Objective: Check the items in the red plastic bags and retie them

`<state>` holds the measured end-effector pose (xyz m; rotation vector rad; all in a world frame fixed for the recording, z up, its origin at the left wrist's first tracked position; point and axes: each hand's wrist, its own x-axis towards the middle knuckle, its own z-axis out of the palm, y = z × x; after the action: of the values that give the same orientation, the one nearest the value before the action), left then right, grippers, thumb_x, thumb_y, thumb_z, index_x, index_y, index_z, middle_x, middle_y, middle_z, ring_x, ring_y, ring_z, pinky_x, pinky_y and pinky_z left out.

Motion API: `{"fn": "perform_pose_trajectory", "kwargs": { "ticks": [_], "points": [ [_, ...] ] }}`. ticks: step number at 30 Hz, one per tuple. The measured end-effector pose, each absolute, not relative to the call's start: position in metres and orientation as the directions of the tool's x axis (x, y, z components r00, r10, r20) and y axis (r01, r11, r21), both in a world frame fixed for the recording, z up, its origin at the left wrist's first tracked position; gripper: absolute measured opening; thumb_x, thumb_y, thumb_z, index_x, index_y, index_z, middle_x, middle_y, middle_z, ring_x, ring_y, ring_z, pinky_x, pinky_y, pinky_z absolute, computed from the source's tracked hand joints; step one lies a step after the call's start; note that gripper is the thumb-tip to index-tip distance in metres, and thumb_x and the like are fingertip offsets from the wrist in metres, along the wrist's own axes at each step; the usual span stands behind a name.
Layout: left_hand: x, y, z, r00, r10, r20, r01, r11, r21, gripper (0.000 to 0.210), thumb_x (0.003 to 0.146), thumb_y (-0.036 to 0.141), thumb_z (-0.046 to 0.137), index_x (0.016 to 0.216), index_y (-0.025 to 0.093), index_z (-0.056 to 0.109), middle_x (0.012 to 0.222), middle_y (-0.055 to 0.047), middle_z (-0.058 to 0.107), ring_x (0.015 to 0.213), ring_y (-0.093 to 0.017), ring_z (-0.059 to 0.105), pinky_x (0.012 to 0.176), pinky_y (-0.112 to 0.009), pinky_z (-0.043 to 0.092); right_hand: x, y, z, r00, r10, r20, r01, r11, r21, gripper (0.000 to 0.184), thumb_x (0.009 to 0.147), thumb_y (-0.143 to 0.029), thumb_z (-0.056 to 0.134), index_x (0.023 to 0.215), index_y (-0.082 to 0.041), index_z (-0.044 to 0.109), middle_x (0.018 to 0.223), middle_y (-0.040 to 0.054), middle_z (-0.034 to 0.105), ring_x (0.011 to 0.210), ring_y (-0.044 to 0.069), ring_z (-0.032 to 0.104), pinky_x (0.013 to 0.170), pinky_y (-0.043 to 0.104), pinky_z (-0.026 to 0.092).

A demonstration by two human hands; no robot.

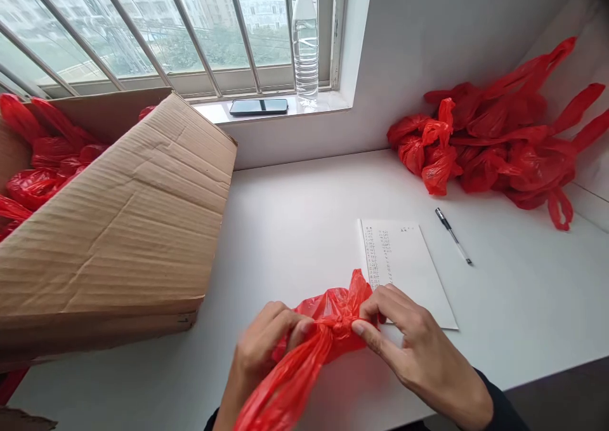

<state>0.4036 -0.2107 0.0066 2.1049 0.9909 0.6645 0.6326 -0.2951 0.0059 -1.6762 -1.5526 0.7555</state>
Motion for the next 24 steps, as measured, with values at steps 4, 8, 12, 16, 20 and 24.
{"fn": "perform_pose_trajectory", "kwargs": {
  "ticks": [4, 8, 12, 16, 20, 24],
  "points": [
    [0.382, -0.2, 0.009, 0.288, 0.949, 0.129, 0.555, -0.276, 0.785, 0.021, 0.098, 0.036, 0.054, 0.081, 0.025, 0.06, 0.075, 0.004, 0.059, 0.072, -0.012, 0.059, 0.069, -0.022, 0.043, 0.653, -0.3, 0.001, 0.208, 0.974, 0.092, 0.621, -0.058, -0.781, 0.022, 0.101, -0.037, 0.051, 0.083, -0.025, 0.051, 0.081, -0.001, 0.055, 0.079, 0.019, 0.052, 0.069, 0.033, 0.043],
    [0.405, -0.205, 0.016, 0.482, 0.864, 0.146, 0.472, -0.397, 0.787, 0.011, 0.099, 0.033, 0.053, 0.105, 0.028, 0.06, 0.108, 0.001, 0.063, 0.101, -0.014, 0.06, 0.087, -0.024, 0.045, 0.642, -0.295, 0.005, 0.104, 0.989, 0.109, 0.569, 0.031, -0.822, 0.015, 0.101, -0.034, 0.051, 0.089, -0.026, 0.054, 0.087, -0.0012, 0.058, 0.084, 0.019, 0.054, 0.076, 0.034, 0.045],
    [0.435, -0.213, 0.018, 0.665, 0.742, 0.086, 0.454, -0.493, 0.742, 0.011, 0.098, 0.03, 0.053, 0.092, 0.024, 0.059, 0.088, 0.001, 0.064, 0.082, -0.015, 0.057, 0.074, -0.028, 0.045, 0.629, -0.291, 0.011, 0.148, 0.982, 0.12, 0.53, 0.024, -0.847, 0.017, 0.1, -0.033, 0.053, 0.086, -0.025, 0.055, 0.083, -0.0022, 0.058, 0.078, 0.017, 0.053, 0.07, 0.031, 0.044],
    [0.421, -0.209, 0.018, 0.535, 0.837, 0.117, 0.492, -0.421, 0.762, 0.022, 0.1, 0.031, 0.051, 0.08, 0.023, 0.058, 0.075, 0.003, 0.062, 0.069, -0.013, 0.057, 0.065, -0.026, 0.043, 0.642, -0.299, 0.008, 0.21, 0.971, 0.112, 0.537, -0.019, -0.843, 0.021, 0.1, -0.036, 0.054, 0.082, -0.025, 0.055, 0.079, -0.0027, 0.057, 0.076, 0.017, 0.053, 0.071, 0.031, 0.044],
    [0.403, -0.203, 0.018, 0.42, 0.902, 0.099, 0.522, -0.329, 0.787, 0.018, 0.099, 0.036, 0.053, 0.085, 0.026, 0.059, 0.074, 0.005, 0.061, 0.062, -0.011, 0.056, 0.054, -0.022, 0.041, 0.652, -0.306, 0.002, 0.282, 0.958, 0.06, 0.529, -0.102, -0.842, 0.021, 0.1, -0.041, 0.052, 0.085, -0.026, 0.056, 0.082, -0.0024, 0.058, 0.078, 0.017, 0.054, 0.072, 0.03, 0.046],
    [0.417, -0.208, 0.019, 0.557, 0.821, 0.128, 0.496, -0.452, 0.741, 0.023, 0.096, 0.034, 0.056, 0.118, 0.031, 0.054, 0.106, 0.001, 0.064, 0.089, -0.014, 0.063, 0.073, -0.024, 0.049, 0.638, -0.3, 0.003, 0.238, 0.971, 0.009, 0.458, -0.103, -0.883, 0.017, 0.096, -0.045, 0.057, 0.103, -0.03, 0.058, 0.083, -0.0035, 0.06, 0.079, 0.017, 0.058, 0.075, 0.031, 0.049]
  ]
}}
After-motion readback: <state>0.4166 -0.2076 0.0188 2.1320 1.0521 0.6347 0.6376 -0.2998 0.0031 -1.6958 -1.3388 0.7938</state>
